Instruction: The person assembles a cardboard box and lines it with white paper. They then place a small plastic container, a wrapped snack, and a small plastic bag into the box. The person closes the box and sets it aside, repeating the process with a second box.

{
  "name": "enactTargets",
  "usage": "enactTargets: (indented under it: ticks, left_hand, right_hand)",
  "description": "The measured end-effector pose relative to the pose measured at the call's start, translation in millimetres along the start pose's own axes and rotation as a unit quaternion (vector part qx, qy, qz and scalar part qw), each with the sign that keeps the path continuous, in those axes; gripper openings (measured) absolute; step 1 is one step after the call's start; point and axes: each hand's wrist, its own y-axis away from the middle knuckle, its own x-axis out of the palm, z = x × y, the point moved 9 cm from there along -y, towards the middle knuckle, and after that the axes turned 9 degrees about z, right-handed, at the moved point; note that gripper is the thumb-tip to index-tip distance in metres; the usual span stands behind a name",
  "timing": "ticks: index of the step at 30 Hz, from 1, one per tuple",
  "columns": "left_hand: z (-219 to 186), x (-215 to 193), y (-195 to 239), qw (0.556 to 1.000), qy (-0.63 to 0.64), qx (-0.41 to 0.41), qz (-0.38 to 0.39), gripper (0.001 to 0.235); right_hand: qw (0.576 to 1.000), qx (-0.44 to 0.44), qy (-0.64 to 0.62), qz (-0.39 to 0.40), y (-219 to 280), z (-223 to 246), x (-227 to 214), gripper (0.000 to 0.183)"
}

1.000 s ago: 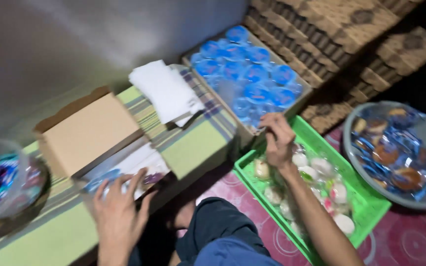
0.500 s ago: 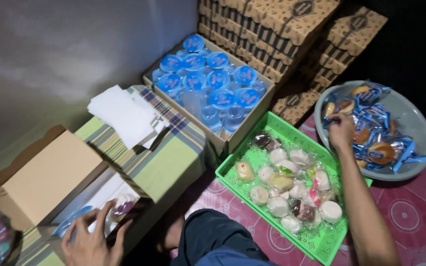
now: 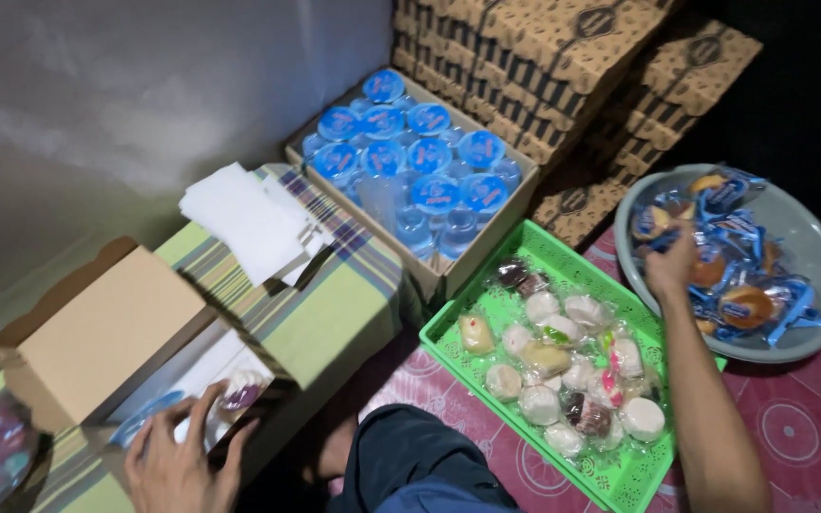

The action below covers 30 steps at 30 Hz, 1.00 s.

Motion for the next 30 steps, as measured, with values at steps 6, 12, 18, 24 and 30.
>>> enactTargets:
  ticks: [6, 12, 18, 24, 30]
  left_hand:
    - [-3.5, -7.2, -0.4, 0.999, 0.011, -0.001, 0.039, 0.07]
    - [-12.5, -31.1, 5.0, 0.998, 0.062, -0.007, -0.007, 0.067]
    - [-13.3, -27.6, 4.0, 0.999, 0.048, -0.007, -0.005, 0.063]
    - [-21.6, -54.8, 7.4, 0.994, 0.096, 0.02, -0.046, 0.057]
    - [-20.4, -66.0, 10.3, 0.987, 0.149, 0.018, -0.056, 0.055]
  right_hand:
    - [0.989, -0.057, -0.021, -0.135, 33.3, 21.4, -27.5, 0.067]
    - [0.964, -0.175, -0.074, -0.185, 80.3, 83.6, -24.4, 0.097]
    - [0.859, -0.089, -0.504, 0.02, 109.2, 104.0, 63.7, 0.046]
    - [0.809, -0.058, -0.557, 0.178, 178.7, 201.8, 147.8, 0.065]
    - [0.789, -0.106, -0.54, 0.273, 246.6, 314.0, 197.5, 0.068]
